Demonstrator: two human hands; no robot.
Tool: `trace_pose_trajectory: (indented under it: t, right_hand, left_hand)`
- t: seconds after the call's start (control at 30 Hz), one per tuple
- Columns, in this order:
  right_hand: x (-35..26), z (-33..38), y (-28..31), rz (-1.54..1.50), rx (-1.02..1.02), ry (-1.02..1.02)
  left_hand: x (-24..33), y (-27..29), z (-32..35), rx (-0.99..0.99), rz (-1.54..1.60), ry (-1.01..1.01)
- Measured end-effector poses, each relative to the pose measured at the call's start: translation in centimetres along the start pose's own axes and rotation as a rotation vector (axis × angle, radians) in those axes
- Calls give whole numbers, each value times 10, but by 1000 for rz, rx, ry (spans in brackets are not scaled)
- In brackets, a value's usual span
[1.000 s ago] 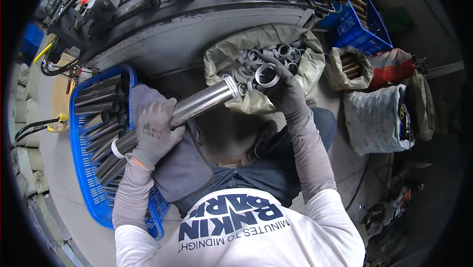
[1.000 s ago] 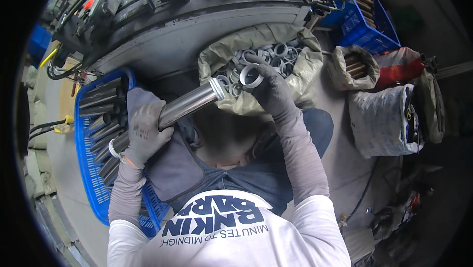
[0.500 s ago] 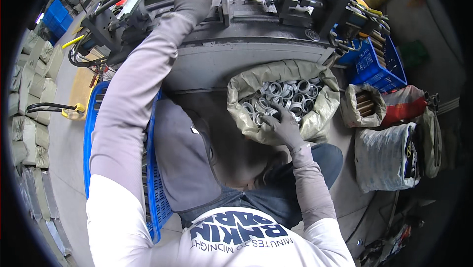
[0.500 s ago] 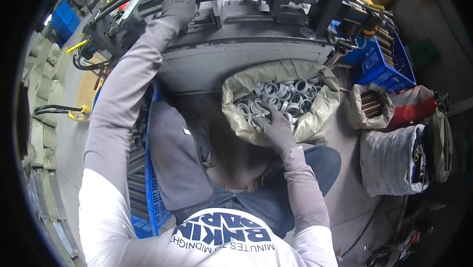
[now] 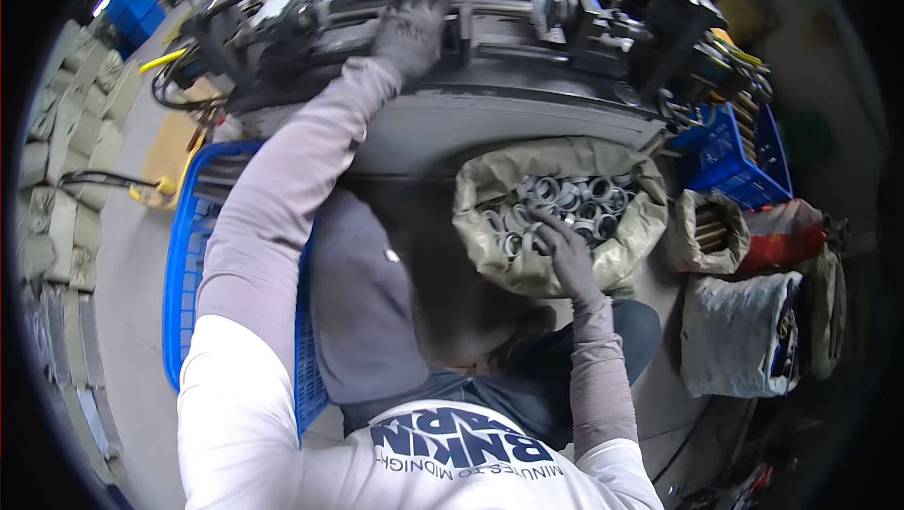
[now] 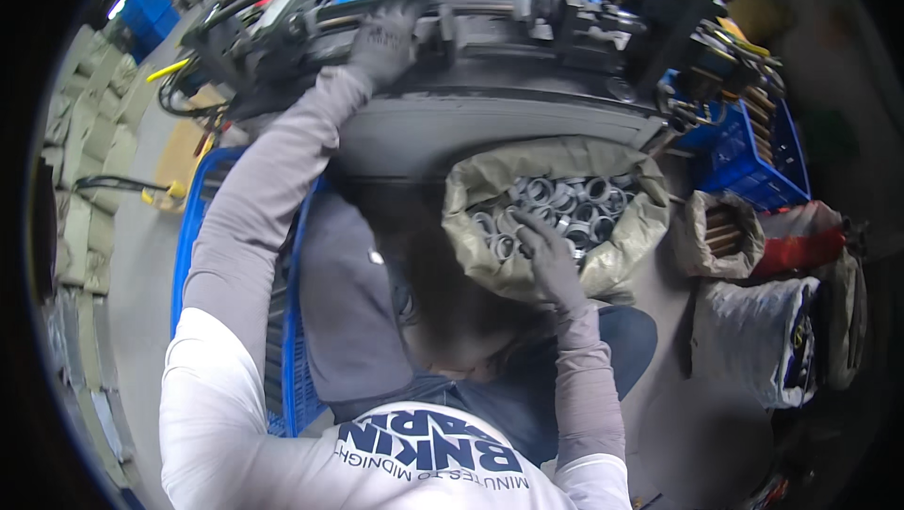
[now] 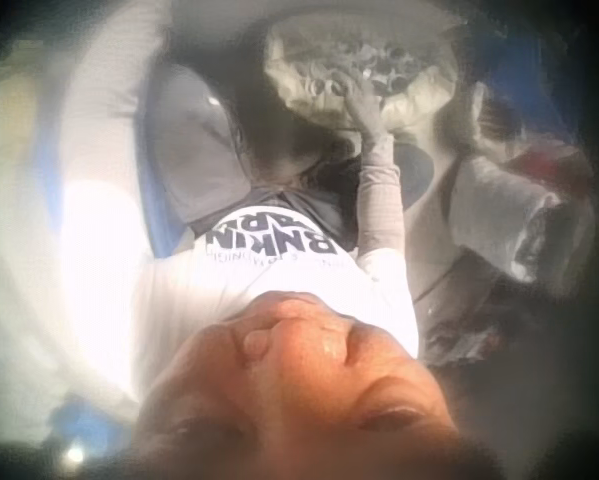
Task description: The recorder is seen assembling pipes in a factory setting.
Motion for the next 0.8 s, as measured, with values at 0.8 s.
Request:
trace_pose_trajectory:
  t: [0.8]
  right_hand:
    - [-5,32,-18,205,15,239]
  left_hand:
    - [-129,117,601,-711,-38,197]
Point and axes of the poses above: each hand's wrist, its own z-axis away from the middle knuckle, its own y-axis out of the back of the hand, x = y × z, the point moved 1 cm from there along -z, towards the middle knuckle, and after that the axes turned 12 degrees about -z, right-handed, at the moved point
